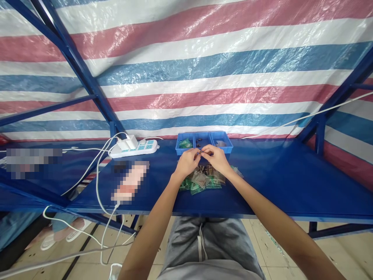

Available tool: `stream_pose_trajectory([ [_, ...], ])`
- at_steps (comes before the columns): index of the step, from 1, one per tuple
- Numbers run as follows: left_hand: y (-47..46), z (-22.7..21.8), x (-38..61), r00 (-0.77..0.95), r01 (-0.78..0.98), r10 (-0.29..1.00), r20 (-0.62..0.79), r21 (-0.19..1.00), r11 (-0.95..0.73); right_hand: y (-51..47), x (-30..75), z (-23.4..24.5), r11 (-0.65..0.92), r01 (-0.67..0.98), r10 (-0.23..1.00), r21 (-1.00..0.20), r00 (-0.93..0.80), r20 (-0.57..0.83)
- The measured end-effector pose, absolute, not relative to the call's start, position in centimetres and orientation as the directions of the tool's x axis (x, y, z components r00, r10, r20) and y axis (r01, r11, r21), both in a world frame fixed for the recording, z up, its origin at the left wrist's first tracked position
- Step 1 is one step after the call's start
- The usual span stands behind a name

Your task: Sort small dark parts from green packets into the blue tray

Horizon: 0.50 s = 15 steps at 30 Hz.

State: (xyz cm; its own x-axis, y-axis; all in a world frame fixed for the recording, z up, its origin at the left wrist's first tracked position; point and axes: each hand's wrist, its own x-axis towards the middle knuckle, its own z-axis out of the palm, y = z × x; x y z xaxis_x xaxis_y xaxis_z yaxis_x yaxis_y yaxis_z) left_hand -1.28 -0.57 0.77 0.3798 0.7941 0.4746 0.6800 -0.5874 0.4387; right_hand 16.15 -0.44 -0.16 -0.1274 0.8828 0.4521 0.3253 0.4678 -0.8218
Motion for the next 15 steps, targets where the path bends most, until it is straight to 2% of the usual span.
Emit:
stream_pose_trajectory([
  [15,-0.5,0.38,-1.19,0.397,0.65,0.788,0.471,0.462,-0.603,-0.14,16.65,-0.44,0.455,0.462,0.885,-0.761,-0.136,0.446],
])
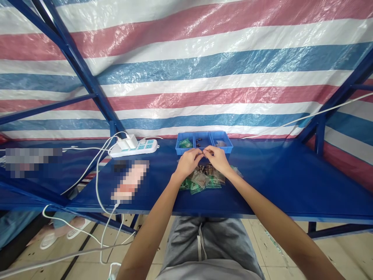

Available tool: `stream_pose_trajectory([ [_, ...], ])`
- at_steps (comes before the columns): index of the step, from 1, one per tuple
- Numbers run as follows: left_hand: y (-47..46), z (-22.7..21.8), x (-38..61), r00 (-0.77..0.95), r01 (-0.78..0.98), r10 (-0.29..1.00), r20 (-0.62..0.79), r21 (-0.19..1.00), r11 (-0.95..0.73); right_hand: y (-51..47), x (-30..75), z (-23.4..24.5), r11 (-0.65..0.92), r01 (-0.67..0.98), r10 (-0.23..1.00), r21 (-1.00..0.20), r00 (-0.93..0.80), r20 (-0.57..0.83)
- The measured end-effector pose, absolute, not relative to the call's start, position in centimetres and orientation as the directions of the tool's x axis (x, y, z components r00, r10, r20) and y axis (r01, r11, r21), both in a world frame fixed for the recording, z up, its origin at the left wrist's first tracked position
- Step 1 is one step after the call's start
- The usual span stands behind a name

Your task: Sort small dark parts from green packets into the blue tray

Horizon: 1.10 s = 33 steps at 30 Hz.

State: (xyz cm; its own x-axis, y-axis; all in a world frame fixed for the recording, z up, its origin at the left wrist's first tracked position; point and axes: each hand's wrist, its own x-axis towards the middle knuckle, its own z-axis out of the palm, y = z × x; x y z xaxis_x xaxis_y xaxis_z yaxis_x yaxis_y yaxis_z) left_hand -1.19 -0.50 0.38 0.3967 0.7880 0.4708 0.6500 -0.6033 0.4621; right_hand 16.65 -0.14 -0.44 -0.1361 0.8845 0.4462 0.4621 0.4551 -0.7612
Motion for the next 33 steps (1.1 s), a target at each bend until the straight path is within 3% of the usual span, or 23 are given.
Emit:
stream_pose_trajectory([
  [15,-0.38,0.61,-1.2,0.362,0.572,0.771,0.523,0.528,-0.627,0.08,16.39,-1.23,0.432,0.484,0.901,-0.761,-0.195,0.387],
  [25,-0.42,0.78,-1.37,0.324,0.579,0.818,0.475,0.585,-0.568,-0.35,16.16,-0.78,0.437,0.494,0.899,-0.752,-0.218,0.38],
  [33,0.1,0.38,-1.52,0.363,0.602,0.78,0.51,0.51,-0.614,-0.3,16.27,-0.78,0.448,0.503,0.893,-0.739,-0.214,0.396],
])
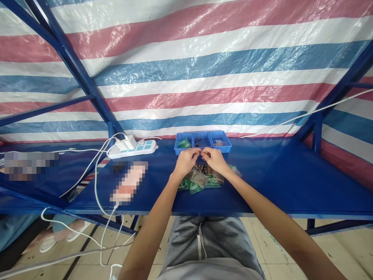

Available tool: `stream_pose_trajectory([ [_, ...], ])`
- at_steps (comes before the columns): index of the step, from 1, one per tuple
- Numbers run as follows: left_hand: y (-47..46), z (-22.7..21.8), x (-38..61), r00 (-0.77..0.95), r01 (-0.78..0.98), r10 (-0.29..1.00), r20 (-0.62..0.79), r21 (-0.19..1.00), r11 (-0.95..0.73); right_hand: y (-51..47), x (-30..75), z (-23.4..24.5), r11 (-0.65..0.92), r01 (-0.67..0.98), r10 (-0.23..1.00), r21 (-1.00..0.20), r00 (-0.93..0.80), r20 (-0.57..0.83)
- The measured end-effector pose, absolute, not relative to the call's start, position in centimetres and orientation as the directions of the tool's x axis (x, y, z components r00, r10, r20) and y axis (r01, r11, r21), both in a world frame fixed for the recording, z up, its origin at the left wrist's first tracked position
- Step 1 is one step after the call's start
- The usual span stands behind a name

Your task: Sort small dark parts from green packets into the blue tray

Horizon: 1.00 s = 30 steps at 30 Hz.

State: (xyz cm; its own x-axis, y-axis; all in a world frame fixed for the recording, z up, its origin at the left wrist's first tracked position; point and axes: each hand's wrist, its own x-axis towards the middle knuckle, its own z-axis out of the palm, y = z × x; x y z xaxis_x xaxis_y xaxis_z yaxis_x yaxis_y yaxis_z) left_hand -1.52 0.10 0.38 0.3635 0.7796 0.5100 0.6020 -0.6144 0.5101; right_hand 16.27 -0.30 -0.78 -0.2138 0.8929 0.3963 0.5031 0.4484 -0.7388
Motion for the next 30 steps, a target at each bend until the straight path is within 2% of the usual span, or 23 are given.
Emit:
stream_pose_trajectory([
  [7,0.2,0.2,-1.5,0.336,0.611,0.778,0.531,0.506,-0.609,-0.5,16.5,0.0,0.535,0.506,0.844,-0.677,-0.28,0.458],
  [16,-0.3,0.7,-1.5,0.354,0.628,0.779,0.517,0.486,-0.608,-0.6,16.8,0.1,0.52,0.459,0.854,-0.72,-0.28,0.438],
  [21,-0.4,0.8,-1.5,0.358,0.656,0.796,0.489,0.474,-0.587,-0.4,16.7,0.0,0.536,0.536,0.841,-0.652,-0.269,0.469],
  [26,-0.8,1.0,-1.4,0.365,0.667,0.792,0.49,0.456,-0.589,0.1,17.7,0.3,0.529,0.579,0.829,-0.621,-0.194,0.525],
  [30,-1.1,1.3,-1.2,0.399,0.65,0.783,0.478,0.455,-0.609,0.6,19.1,0.5,0.394,0.549,0.887,-0.737,-0.016,0.462],
])
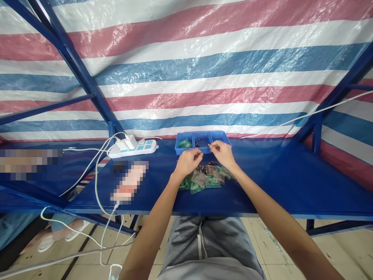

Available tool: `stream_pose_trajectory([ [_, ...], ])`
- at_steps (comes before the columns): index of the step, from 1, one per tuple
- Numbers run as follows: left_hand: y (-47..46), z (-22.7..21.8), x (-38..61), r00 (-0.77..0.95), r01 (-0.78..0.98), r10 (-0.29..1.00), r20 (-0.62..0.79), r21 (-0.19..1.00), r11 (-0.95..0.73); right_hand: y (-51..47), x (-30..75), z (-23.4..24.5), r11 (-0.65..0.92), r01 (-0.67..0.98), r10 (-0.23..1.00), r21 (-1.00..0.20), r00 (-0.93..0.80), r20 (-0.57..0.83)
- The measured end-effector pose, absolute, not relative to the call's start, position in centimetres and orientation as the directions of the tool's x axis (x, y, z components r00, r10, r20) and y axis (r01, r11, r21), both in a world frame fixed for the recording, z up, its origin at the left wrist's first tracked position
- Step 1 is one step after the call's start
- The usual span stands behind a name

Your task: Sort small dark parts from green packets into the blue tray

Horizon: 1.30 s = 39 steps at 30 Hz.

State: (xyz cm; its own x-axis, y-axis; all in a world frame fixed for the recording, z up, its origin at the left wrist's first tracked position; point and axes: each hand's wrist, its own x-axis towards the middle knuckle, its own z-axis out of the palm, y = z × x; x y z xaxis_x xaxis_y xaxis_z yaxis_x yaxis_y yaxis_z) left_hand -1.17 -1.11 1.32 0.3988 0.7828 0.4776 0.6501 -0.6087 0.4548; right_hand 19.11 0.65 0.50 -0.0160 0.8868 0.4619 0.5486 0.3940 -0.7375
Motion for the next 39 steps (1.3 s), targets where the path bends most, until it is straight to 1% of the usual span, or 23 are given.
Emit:
stream_pose_trajectory([
  [4,-1.2,1.3,-1.1,0.405,0.659,0.791,0.458,0.453,-0.6,1.4,19.8,-0.1,0.22,0.434,0.954,-0.874,0.09,0.285],
  [7,-1.1,1.1,-1.1,0.407,0.671,0.801,0.438,0.452,-0.588,1.9,19.5,-0.5,0.108,0.263,0.982,-0.959,0.12,0.143],
  [9,-1.0,1.0,-1.1,0.408,0.681,0.807,0.426,0.446,-0.58,2.1,19.3,-0.4,0.046,0.088,0.994,-0.995,0.094,0.055],
  [11,-1.0,0.9,-1.2,0.412,0.69,0.81,0.417,0.438,-0.576,2.1,19.4,0.0,0.012,-0.071,1.0,-0.997,0.023,0.01],
  [12,-0.9,0.9,-1.2,0.413,0.693,0.811,0.414,0.434,-0.575,2.0,19.5,0.3,0.003,-0.123,1.0,-0.992,-0.022,0.006],
  [14,-0.9,0.9,-1.2,0.414,0.693,0.811,0.413,0.434,-0.575,1.8,19.9,0.9,0.0,-0.157,0.996,-0.988,-0.089,0.014],
  [17,-0.8,0.8,-1.3,0.409,0.684,0.809,0.422,0.445,-0.578,1.3,20.7,1.5,0.034,-0.081,0.996,-0.996,-0.079,0.04],
  [19,-0.8,0.8,-1.3,0.408,0.68,0.807,0.428,0.447,-0.581,0.9,21.1,1.7,0.084,0.054,0.994,-0.995,-0.071,0.08],
  [20,-0.8,0.7,-1.3,0.408,0.681,0.805,0.43,0.445,-0.582,0.8,21.2,1.7,0.122,0.145,0.99,-0.982,-0.094,0.109],
  [22,-0.7,0.7,-1.3,0.408,0.686,0.804,0.432,0.437,-0.582,0.5,21.3,1.6,0.225,0.347,0.969,-0.91,-0.18,0.171],
  [24,-0.7,0.6,-1.4,0.402,0.691,0.806,0.435,0.433,-0.579,0.3,21.3,1.4,0.327,0.524,0.94,-0.787,-0.268,0.213],
  [26,-0.7,0.6,-1.4,0.398,0.695,0.808,0.435,0.432,-0.575,0.2,21.2,1.0,0.392,0.627,0.916,-0.673,-0.338,0.218],
  [28,-0.8,0.6,-1.4,0.402,0.695,0.808,0.431,0.432,-0.575,0.2,21.2,0.6,0.434,0.658,0.892,-0.616,-0.411,0.189],
  [30,-0.8,0.6,-1.4,0.408,0.691,0.807,0.427,0.433,-0.579,0.4,21.3,0.2,0.458,0.664,0.87,-0.592,-0.471,0.146],
  [32,-0.8,0.7,-1.4,0.409,0.688,0.806,0.427,0.436,-0.58,0.6,21.3,-0.2,0.458,0.682,0.865,-0.57,-0.49,0.108],
  [34,-0.8,0.7,-1.4,0.405,0.688,0.807,0.43,0.438,-0.579,0.8,21.4,-0.4,0.44,0.705,0.876,-0.556,-0.474,0.091],
  [36,-0.8,0.7,-1.4,0.403,0.687,0.806,0.434,0.438,-0.58,0.8,21.3,-0.4,0.427,0.712,0.886,-0.558,-0.453,0.099],
  [39,-0.7,0.6,-1.4,0.403,0.688,0.803,0.438,0.434,-0.582,0.6,21.1,-0.3,0.456,0.695,0.878,-0.556,-0.453,0.153],
])
